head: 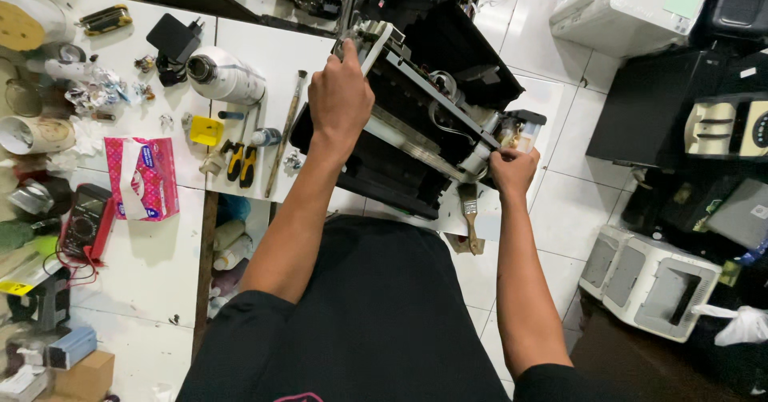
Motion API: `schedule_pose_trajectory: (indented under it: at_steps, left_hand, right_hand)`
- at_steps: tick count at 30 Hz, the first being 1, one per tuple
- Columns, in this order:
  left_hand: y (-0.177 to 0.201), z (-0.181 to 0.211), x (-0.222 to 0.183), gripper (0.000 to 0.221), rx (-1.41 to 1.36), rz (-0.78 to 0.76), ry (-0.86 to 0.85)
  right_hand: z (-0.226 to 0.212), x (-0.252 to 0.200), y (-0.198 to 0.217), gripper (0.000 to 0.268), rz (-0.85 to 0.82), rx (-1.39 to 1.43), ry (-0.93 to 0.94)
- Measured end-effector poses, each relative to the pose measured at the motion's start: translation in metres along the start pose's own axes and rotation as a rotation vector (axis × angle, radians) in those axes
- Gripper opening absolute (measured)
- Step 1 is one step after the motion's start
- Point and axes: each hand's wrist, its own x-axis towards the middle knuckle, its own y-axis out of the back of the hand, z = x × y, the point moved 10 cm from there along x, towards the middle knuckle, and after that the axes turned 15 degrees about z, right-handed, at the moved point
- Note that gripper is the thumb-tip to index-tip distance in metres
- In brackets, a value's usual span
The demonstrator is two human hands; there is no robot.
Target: The person disassembles a printer on a workbench, removing the top cover and internal components. They use a screwdriver to loosen screws and detach parts, then lift and inspect the removed sections before placing them aside.
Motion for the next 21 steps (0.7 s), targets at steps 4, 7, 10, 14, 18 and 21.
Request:
schedule_pose_trajectory:
  at_steps: [4, 7, 10, 14, 18, 21]
  left_hand:
    - [0.002, 0.007, 0.005, 0.054, 0.051, 0.002, -0.008]
    - [-0.001, 0.01, 0.008, 0.05, 0.025, -0.004, -0.008]
    - [-0.005, 0.007, 0.008, 0.05, 0.027, -0.005, -0.018]
    - [-0.004, 0.007, 0.012, 0.054, 0.052, 0.012, -0.027]
    - [0.001, 0.016, 0.014, 0.051, 0.02, 0.041, -0.05]
    - [-0.003, 0.018, 0.015, 0.052, 0.028, 0.038, -0.057]
  right_hand:
    - [0.001, 0.004, -0.004, 0.033, 0.018, -0.011, 0.04]
    - [0.001, 0.001, -0.001, 0.029, 0.03, -0.018, -0.005]
    - [0.003, 0.0, -0.001, 0.027, 0.049, -0.021, 0.031]
    - [-0.012, -0.002, 0.001, 0.027, 0.085, 0.068, 0.151]
    - [-0.03, -0.013, 0.001, 0.034, 0.025, 0.015, 0.269]
    - [-0.028, -0.009, -0.001, 0.031, 0.037, -0.003, 0.331]
